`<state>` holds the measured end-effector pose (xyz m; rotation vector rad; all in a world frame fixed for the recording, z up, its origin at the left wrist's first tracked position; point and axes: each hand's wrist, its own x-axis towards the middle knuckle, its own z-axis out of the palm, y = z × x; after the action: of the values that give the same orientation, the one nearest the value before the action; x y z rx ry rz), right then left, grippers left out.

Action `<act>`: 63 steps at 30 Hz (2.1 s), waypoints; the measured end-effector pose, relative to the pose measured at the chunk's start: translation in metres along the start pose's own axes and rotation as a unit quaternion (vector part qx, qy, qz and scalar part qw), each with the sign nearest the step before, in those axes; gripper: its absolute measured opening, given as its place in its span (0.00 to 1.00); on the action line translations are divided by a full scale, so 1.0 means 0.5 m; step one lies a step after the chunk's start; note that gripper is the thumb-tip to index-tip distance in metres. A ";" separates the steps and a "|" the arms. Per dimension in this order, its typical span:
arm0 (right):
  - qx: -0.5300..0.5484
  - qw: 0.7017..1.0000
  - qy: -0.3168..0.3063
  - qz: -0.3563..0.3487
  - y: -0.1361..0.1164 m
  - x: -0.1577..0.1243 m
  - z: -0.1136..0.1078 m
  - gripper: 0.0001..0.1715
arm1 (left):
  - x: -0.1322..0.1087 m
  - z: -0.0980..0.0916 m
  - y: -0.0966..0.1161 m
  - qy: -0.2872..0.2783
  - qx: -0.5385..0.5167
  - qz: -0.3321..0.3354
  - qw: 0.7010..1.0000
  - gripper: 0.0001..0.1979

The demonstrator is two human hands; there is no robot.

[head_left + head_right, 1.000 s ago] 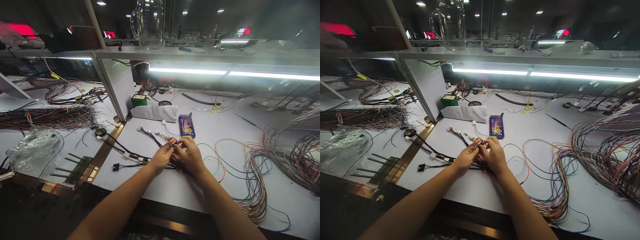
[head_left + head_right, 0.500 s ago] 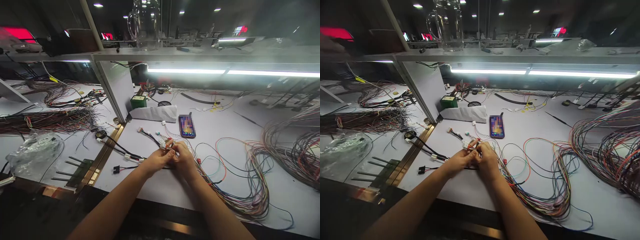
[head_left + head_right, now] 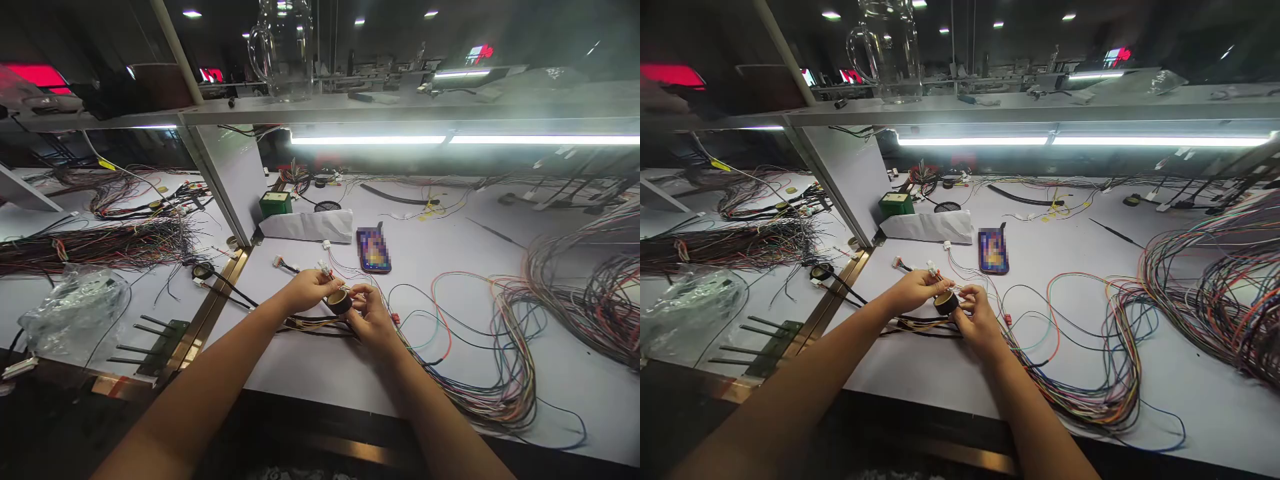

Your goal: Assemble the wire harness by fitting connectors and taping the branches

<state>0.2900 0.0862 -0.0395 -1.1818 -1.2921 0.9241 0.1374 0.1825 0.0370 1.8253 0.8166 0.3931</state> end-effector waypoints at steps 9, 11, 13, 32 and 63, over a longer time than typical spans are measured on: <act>0.044 0.997 0.058 -0.020 -0.025 0.000 0.008 0.14 | -0.021 0.039 -0.004 0.052 -0.155 -0.038 0.986 0.21; 0.125 0.987 0.069 0.079 -0.030 0.010 0.005 0.14 | -0.027 0.041 -0.007 0.059 -0.187 -0.031 0.980 0.21; 0.158 0.972 0.043 0.168 -0.028 0.026 0.003 0.14 | -0.029 0.037 -0.003 0.037 -0.157 -0.008 0.987 0.21; -0.132 0.991 0.026 0.003 -0.015 -0.017 0.005 0.24 | -0.007 0.041 0.030 0.079 0.269 0.090 0.956 0.19; 0.073 0.996 0.024 0.041 0.000 0.000 -0.016 0.15 | -0.040 0.061 0.026 0.139 0.165 0.092 0.972 0.17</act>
<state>0.2978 0.0853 -0.0387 -1.1426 -1.1252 1.0257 0.1463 0.1451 0.0388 2.1961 0.9493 0.6757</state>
